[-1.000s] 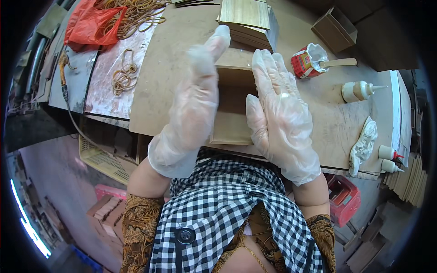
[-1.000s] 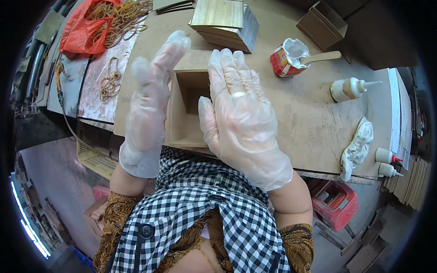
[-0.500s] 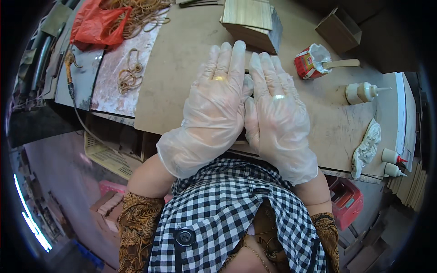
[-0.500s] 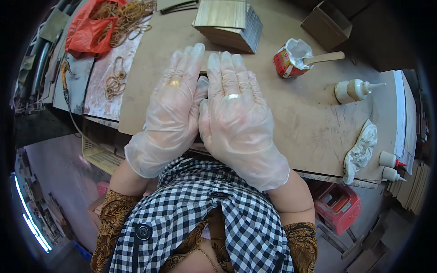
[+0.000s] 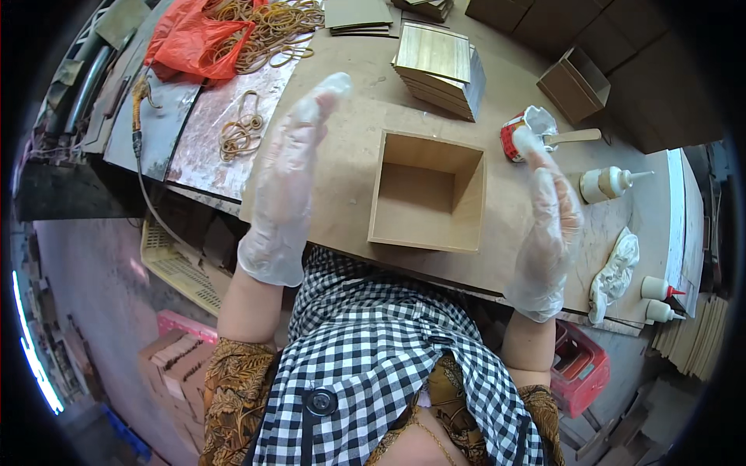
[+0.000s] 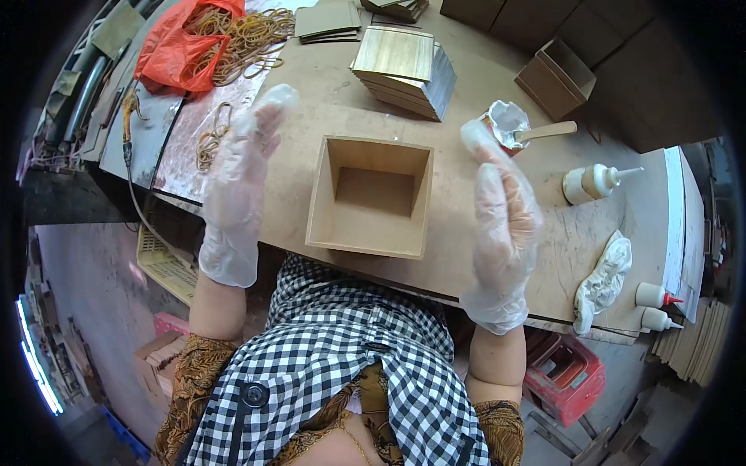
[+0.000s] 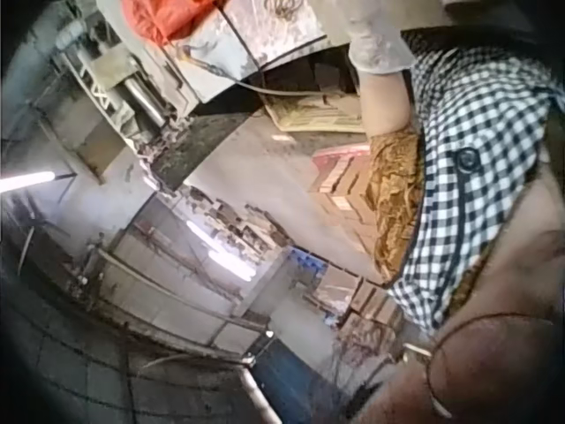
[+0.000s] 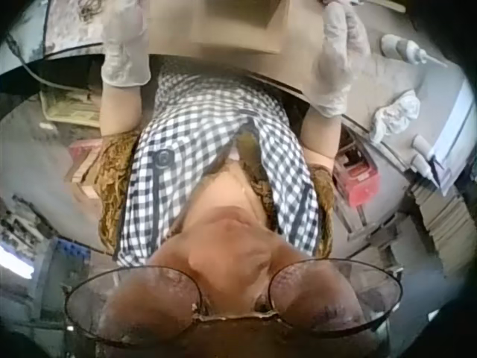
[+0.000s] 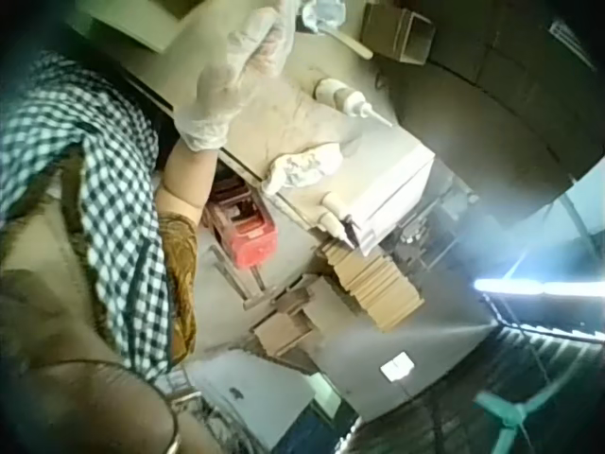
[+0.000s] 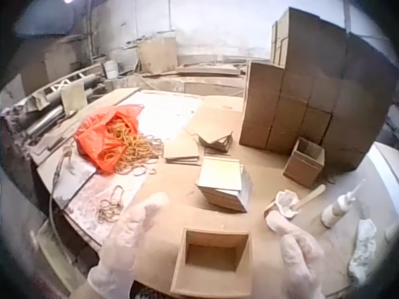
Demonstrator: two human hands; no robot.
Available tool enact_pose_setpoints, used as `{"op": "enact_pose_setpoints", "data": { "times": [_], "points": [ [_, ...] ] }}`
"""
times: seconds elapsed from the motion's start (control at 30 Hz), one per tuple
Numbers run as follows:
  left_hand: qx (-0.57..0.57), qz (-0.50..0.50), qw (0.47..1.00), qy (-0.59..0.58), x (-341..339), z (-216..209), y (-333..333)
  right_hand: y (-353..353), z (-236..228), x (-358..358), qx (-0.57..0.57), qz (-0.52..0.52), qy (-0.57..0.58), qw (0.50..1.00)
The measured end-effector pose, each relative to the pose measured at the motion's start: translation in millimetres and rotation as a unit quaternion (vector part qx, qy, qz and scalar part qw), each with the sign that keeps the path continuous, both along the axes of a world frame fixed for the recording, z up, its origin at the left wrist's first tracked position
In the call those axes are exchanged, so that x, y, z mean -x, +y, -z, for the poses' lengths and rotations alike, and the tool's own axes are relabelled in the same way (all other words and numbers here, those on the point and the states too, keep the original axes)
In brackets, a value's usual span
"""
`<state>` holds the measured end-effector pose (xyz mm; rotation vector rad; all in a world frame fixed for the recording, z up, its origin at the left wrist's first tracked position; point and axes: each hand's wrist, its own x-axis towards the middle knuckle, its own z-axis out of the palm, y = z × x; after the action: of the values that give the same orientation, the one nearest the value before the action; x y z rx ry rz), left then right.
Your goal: The person assembles small cardboard boxes by hand, folding the sides and securing them with rubber bands. They handle multiple flat cardboard pieces, fold them into box shapes, and place them on a workbench. The process involves repetitive folding and securing actions.
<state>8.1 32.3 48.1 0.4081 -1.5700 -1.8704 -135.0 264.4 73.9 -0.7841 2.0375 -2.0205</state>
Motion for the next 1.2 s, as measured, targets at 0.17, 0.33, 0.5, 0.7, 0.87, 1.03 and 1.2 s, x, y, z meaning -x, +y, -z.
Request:
{"op": "enact_pose_setpoints", "data": {
  "times": [0.17,0.33,0.5,0.7,0.87,1.03,1.2],
  "points": [
    [0.022,0.022,0.998,-0.058,13,-1,17,-5,19,3,-0.061,-0.016,0.042,0.997],
    [0.187,0.022,0.977,-0.103,16,-1,16,-6,28,8,-0.072,0.007,0.044,0.996],
    [0.263,0.011,0.96,-0.095,12,-6,29,-7,28,6,-0.062,0.018,0.017,0.998],
    [0.27,0.024,0.957,-0.106,5,2,30,-9,23,0,-0.072,0.016,0.066,0.995],
    [0.175,0.046,0.981,-0.076,14,-4,39,-15,12,3,-0.053,-0.059,0.071,0.994],
    [0.113,0.062,0.992,0.002,19,17,41,-34,14,-6,0.118,-0.132,-0.112,0.978],
    [0.175,0.051,0.983,0.021,29,32,49,-37,27,-6,0.052,-0.127,-0.047,0.989]
  ]
}}
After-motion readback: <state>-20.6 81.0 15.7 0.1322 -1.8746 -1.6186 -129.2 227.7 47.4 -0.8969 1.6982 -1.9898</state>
